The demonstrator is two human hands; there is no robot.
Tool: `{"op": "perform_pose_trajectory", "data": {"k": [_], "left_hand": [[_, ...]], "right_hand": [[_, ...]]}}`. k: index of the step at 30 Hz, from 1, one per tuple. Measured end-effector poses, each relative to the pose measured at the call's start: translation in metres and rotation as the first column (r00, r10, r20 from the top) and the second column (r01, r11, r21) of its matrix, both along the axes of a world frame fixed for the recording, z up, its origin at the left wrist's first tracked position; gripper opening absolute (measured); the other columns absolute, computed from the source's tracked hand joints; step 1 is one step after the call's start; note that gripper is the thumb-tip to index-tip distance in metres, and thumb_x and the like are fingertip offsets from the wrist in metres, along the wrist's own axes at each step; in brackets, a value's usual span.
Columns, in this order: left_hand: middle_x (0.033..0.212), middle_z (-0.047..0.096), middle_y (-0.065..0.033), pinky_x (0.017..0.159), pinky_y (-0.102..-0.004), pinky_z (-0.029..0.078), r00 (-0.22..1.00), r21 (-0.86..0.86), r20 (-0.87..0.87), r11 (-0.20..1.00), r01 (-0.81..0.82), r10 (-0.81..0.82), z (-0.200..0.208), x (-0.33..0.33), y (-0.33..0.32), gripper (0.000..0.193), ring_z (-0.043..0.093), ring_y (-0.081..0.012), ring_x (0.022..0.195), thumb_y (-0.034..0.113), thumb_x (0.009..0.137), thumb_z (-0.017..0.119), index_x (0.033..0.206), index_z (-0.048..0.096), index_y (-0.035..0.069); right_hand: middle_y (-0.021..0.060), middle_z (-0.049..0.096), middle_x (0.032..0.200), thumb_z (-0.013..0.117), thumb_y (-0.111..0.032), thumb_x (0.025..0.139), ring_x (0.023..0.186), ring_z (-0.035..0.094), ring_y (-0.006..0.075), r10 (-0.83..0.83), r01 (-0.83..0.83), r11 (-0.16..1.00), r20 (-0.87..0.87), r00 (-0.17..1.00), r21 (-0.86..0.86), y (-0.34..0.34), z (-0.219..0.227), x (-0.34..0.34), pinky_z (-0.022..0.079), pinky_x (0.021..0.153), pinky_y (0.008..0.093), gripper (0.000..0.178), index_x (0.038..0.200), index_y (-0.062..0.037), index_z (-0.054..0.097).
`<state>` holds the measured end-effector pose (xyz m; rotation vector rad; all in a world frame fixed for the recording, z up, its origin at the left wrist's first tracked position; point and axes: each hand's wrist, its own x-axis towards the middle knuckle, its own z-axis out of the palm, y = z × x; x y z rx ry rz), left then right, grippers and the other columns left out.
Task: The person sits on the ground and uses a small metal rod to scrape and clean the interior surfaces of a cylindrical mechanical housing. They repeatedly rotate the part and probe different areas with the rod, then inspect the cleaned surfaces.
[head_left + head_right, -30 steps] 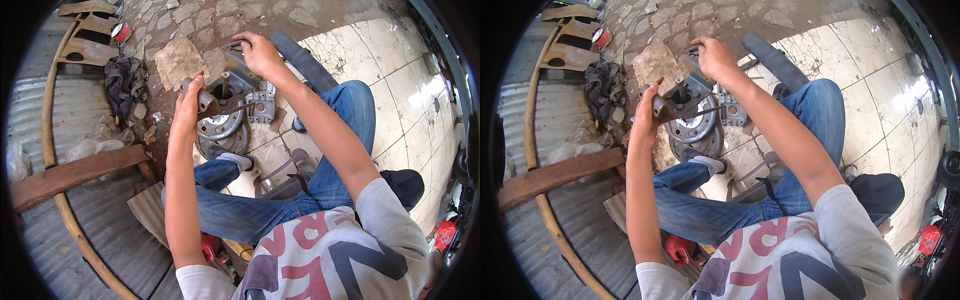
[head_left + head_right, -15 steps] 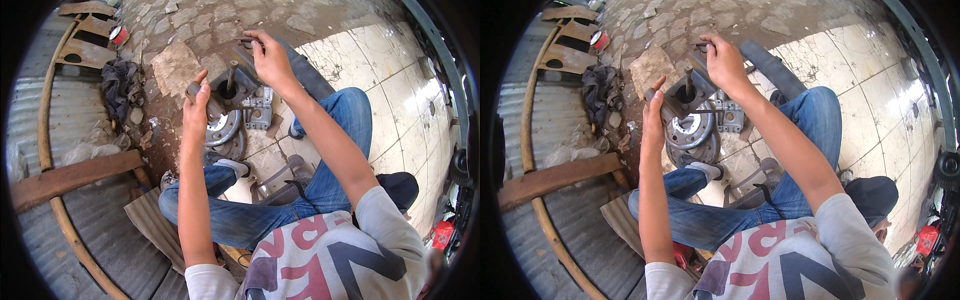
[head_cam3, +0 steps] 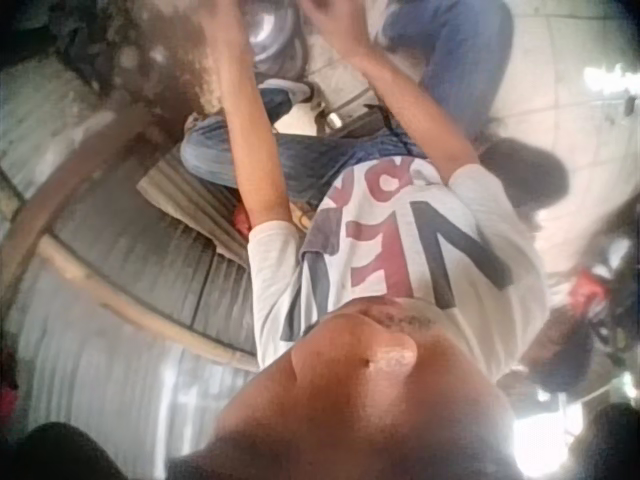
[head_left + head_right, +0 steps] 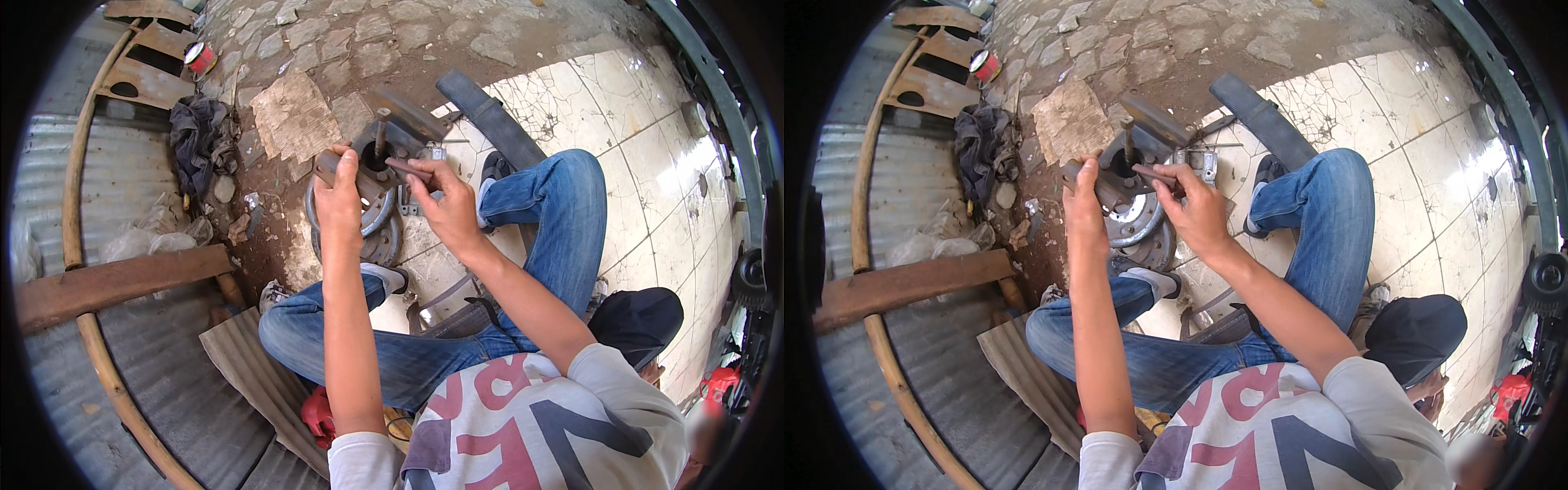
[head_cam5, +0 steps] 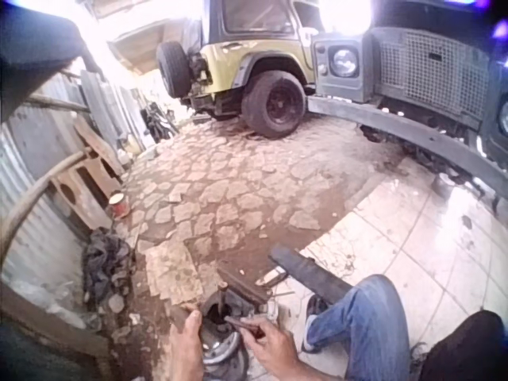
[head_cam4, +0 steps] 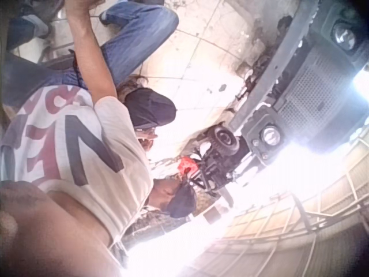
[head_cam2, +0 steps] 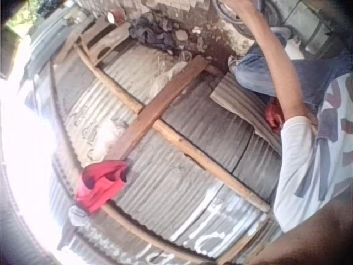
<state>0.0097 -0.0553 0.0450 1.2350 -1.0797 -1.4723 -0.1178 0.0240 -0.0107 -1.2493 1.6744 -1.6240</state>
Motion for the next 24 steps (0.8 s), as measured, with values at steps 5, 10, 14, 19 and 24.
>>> {"op": "perform_pose_trajectory", "data": {"k": [5,10,14,19,24], "left_hand": [[0.109,0.06,-0.0056,0.092,-0.0308,0.045,0.999,-0.032,-0.021,0.999,-0.042,0.041,0.006,-0.003,0.02,0.025,0.056,-0.0153,0.1,0.023,0.094,0.058,0.111,0.06,0.005],[0.116,0.06,-0.0081,0.097,-0.0323,0.042,0.999,-0.073,-0.046,0.997,-0.028,0.025,-0.008,0.002,0.021,0.024,0.054,-0.0171,0.109,0.021,0.095,0.057,0.112,0.059,0.004],[0.12,0.06,-0.01,0.099,-0.033,0.041,0.999,-0.138,-0.049,0.99,-0.028,0.022,-0.01,0.003,0.027,0.025,0.053,-0.0185,0.113,0.022,0.096,0.055,0.113,0.058,0.004],[0.123,0.058,-0.0128,0.102,-0.0341,0.039,0.997,-0.163,-0.07,0.986,-0.038,0.027,-0.016,0.012,0.032,0.025,0.053,-0.0208,0.117,0.022,0.096,0.055,0.113,0.058,0.004],[0.126,0.057,-0.0142,0.105,-0.0352,0.036,0.985,-0.14,-0.171,0.988,-0.059,0.035,-0.015,0.017,0.032,0.025,0.052,-0.0218,0.118,0.023,0.096,0.053,0.112,0.056,0.004]], "right_hand": [[0.0138,0.071,0.095,0.068,-0.011,0.088,0.084,0.072,0.0272,0.022,-0.014,0.997,-0.109,0.994,0.073,0.007,0.004,-0.004,0.056,0.07,0.0358,0.019,0.104,-0.0028,0.062],[0.0105,0.072,0.096,0.069,-0.008,0.087,0.075,0.072,0.023,0.145,-0.148,0.989,-0.391,0.909,0.022,0.016,0.026,-0.005,0.057,0.064,0.0328,0.025,0.111,-0.0094,0.066],[0.0098,0.072,0.098,0.068,-0.004,0.085,0.079,0.072,0.0253,0.077,-0.084,0.996,-0.47,0.879,0.006,0.014,0.022,-0.012,0.057,0.065,0.0346,0.024,0.109,-0.0091,0.068],[0.0102,0.072,0.099,0.064,-0.005,0.089,0.08,0.071,0.0285,0.192,-0.219,0.976,-0.424,0.885,-0.016,0.016,0.012,-0.008,0.058,0.065,0.0365,0.024,0.112,-0.0094,0.064],[0.0119,0.072,0.103,0.06,-0.006,0.093,0.083,0.071,0.0318,0.267,-0.25,0.964,-0.302,0.915,0.094,0.017,0.02,-0.005,0.058,0.066,0.0396,0.026,0.118,-0.0081,0.058]]}}
